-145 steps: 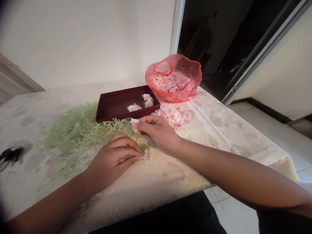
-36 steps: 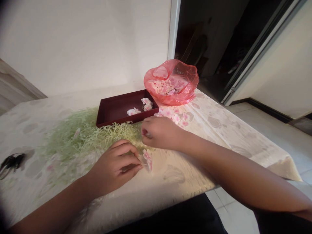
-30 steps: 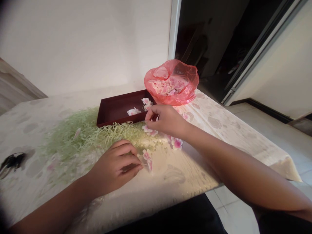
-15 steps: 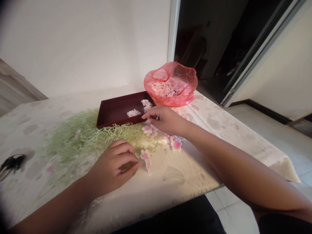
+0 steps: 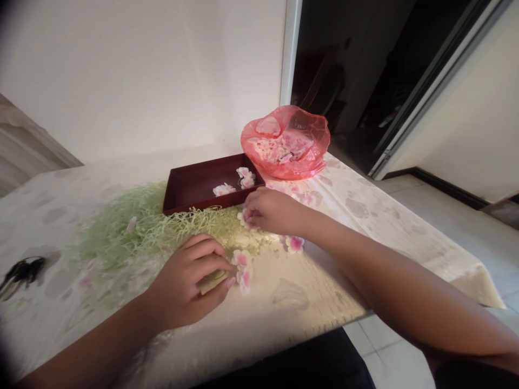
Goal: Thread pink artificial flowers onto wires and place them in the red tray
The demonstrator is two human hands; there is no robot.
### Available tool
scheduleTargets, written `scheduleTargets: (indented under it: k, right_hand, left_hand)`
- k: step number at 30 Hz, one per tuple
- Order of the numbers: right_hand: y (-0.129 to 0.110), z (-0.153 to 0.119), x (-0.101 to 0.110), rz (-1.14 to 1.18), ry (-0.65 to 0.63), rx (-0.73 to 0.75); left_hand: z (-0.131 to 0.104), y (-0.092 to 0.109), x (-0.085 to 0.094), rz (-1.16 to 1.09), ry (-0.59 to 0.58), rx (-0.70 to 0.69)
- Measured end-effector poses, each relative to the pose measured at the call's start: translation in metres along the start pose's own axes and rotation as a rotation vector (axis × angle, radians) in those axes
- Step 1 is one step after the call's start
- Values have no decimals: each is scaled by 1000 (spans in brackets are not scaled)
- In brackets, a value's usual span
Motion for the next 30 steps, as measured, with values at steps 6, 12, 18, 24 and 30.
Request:
scheduleTargets:
  k: [6,12,18,24,30]
  right_hand:
    - [-1,-1,12,41,124,1]
    - [0,-1,15,233,219,-60]
    - [-12,-4,16,405,313,-18]
    - [-28,-7,-4,611,270,32]
    - [-25,-7,-8,579,277,-108]
  left_hand:
    - [0,-1,-1,21,17,10]
    - [-1,-6,1,-18,71,62]
    - [-7,-20,6,-140,164,321]
    - [-11,-36,0,-342,225,525]
    - [-10,-38,3,-370,344,541]
Point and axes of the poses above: each hand's wrist, its own z-axis towards the middle knuckle, its own x-axis out of the back of the hand, y = z × x, the point moved 5 cm from there along z, towards the middle knuckle, and after that the axes turned 11 degrees about z, right-handed, at the moved point
